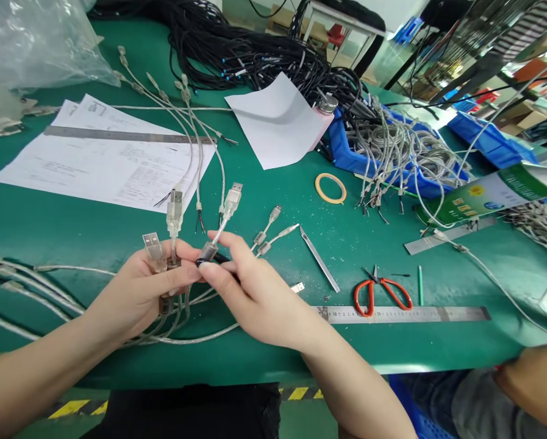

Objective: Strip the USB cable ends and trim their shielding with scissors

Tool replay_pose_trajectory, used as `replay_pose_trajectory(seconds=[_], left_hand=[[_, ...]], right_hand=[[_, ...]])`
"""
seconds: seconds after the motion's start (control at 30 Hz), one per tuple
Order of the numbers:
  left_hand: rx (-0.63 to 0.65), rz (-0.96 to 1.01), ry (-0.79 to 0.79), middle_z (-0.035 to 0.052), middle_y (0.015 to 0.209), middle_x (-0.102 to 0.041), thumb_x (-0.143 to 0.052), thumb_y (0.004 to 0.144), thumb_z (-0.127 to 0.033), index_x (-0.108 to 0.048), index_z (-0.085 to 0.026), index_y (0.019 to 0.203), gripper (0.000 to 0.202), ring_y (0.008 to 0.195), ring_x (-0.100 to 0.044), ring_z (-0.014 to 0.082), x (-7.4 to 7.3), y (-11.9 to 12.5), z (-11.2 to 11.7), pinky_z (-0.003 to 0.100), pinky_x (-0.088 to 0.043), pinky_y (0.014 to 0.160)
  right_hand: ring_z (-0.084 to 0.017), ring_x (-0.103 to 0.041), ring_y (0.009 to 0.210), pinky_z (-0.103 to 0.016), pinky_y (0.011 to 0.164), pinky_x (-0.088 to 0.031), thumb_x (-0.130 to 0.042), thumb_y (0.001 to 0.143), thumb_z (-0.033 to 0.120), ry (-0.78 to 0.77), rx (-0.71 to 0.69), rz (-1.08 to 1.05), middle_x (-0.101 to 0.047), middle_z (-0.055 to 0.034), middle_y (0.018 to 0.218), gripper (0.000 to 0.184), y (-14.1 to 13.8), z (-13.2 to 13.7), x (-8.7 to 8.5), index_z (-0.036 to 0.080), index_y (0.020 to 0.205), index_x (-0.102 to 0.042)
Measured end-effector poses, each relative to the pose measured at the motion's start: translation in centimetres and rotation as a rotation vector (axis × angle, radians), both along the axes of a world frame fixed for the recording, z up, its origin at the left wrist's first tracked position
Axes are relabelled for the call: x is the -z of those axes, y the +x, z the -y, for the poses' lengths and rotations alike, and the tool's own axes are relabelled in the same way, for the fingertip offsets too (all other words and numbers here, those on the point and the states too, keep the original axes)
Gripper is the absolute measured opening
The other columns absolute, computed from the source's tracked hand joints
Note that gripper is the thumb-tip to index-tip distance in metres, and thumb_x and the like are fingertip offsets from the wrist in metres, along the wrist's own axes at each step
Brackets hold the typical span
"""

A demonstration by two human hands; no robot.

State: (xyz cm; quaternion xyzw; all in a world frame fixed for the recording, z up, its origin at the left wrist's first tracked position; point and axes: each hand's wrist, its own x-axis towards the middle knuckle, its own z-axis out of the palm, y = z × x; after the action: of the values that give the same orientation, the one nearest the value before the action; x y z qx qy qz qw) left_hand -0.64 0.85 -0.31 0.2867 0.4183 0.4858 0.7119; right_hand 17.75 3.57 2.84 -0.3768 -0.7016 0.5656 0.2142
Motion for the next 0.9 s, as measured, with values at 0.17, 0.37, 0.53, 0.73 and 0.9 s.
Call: replay_pose_trajectory(seconds=[0.17, 0.37, 0.53, 0.73, 0.9], left_hand=[[-0.002, -0.205, 0.076, -0.0056, 0.067, -0.069, -0.082, 0.073, -0.022, -0.073, -0.021, 0.074, 0.009, 0.066, -0.059, 0.0065, 0.3, 0.1, 0.0, 0.016, -0.046, 0.063], [0.037, -0.316, 0.098, -0.0026, 0.072, -0.072, -0.079, 0.075, -0.025, -0.073, -0.020, 0.080, 0.008, 0.069, -0.062, 0.0108, -0.3, 0.3, -0.1, 0.021, -0.048, 0.065], [0.037, -0.402, 0.153, -0.0029, 0.067, -0.067, -0.079, 0.074, -0.024, -0.070, -0.019, 0.076, 0.011, 0.064, -0.057, 0.0106, -0.2, 0.3, 0.1, 0.021, -0.044, 0.059], [0.093, -0.350, 0.100, -0.0005, 0.076, -0.072, -0.077, 0.078, -0.029, -0.074, -0.019, 0.087, 0.014, 0.072, -0.062, 0.0127, -0.1, 0.3, 0.1, 0.023, -0.048, 0.068], [0.077, -0.368, 0.100, -0.0031, 0.068, -0.066, -0.079, 0.075, -0.025, -0.069, -0.018, 0.076, 0.012, 0.067, -0.057, 0.0110, -0.3, 0.4, 0.1, 0.021, -0.045, 0.064]], right_hand=[[-0.006, -0.035, 0.054, -0.021, 0.050, -0.031, -0.045, 0.102, 0.038, 0.115, 0.064, -0.015, -0.043, 0.0064, 0.066, 0.024, -0.4, -0.5, 1.0, 0.016, 0.109, -0.051], [-0.007, -0.032, 0.053, -0.022, 0.050, -0.030, -0.041, 0.103, 0.042, 0.031, 0.045, -0.044, -0.038, 0.0072, 0.063, 0.029, 0.0, -0.6, 1.2, 0.016, 0.112, -0.051], [-0.008, -0.041, 0.060, -0.024, 0.059, -0.036, -0.044, 0.102, 0.034, 0.214, 0.072, 0.004, -0.046, 0.0042, 0.069, 0.022, -0.3, -0.6, 1.6, 0.014, 0.100, -0.053], [-0.008, -0.031, 0.052, -0.023, 0.050, -0.029, -0.038, 0.103, 0.044, -0.062, 0.042, -0.157, -0.034, 0.0078, 0.062, 0.035, 0.2, -0.8, 1.8, 0.016, 0.120, -0.049], [-0.009, -0.036, 0.056, -0.025, 0.056, -0.032, -0.042, 0.102, 0.037, 0.148, 0.034, -0.016, -0.042, 0.0060, 0.065, 0.022, -0.2, -0.3, 1.9, 0.016, 0.105, -0.048]])
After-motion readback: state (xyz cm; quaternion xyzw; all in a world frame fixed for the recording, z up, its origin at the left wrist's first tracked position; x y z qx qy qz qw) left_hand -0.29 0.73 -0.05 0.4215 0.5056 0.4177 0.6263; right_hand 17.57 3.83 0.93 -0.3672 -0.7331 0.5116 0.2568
